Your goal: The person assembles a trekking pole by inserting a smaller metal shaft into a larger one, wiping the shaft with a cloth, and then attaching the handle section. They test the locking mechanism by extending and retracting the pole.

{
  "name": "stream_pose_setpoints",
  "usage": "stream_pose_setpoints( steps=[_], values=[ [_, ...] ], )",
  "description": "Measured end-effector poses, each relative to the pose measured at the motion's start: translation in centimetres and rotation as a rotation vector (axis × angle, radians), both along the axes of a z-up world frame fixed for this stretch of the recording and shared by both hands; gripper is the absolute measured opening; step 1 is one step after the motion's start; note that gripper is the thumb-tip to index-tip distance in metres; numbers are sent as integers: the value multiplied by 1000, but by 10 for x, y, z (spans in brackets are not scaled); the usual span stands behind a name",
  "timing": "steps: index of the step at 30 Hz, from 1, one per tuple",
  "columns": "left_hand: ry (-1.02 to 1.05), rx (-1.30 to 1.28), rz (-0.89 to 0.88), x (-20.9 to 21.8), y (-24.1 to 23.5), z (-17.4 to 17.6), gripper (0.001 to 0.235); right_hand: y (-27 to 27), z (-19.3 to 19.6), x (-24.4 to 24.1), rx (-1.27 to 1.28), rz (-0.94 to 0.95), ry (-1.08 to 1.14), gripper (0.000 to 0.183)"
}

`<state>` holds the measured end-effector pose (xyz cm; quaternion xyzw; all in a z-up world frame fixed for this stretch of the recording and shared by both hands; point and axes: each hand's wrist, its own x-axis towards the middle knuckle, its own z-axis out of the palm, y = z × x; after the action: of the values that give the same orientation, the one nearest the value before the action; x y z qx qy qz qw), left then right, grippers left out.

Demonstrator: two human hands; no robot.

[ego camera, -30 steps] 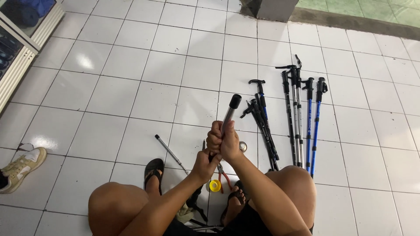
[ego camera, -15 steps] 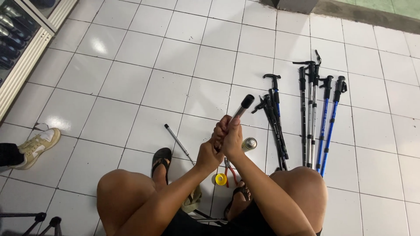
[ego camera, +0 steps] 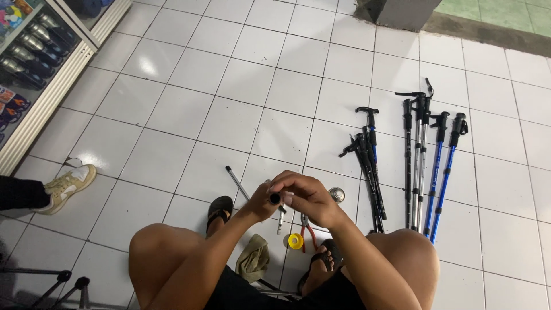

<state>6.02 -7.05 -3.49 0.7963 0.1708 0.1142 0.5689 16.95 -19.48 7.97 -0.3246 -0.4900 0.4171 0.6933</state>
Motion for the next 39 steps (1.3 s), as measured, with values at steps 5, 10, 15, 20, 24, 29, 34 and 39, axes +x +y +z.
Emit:
stream_pose_setpoints(
  steps=[5, 10, 15, 20, 24, 29, 34, 39],
  values=[
    [-178, -27, -38, -12, 15, 8, 41, -1, 11, -9, 108, 74, -189, 17],
    [-218, 130, -49, -7, 39, -37, 50, -2, 18, -13, 111, 92, -196, 16],
    [-267, 204, -37, -10, 34, -11, 40, -1, 22, -14, 115, 112, -213, 13],
    [-307, 253, -47, -10, 35, 0, 38, -2, 21, -16, 124, 127, -228, 9],
    [-304, 294, -20, -11, 40, 2, 38, -4, 26, -18, 105, 119, -243, 7],
    [-170, 114, 79, -26, 52, 52, 34, -10, 29, -1, 57, -336, -444, 32],
    [-178, 94, 278, -67, 74, 76, 26, -1, -42, 40, -419, -477, -610, 20],
    [-346, -121, 331, -115, 82, 111, 20, 6, -214, 50, -1175, -93, -1015, 36]
  ],
)
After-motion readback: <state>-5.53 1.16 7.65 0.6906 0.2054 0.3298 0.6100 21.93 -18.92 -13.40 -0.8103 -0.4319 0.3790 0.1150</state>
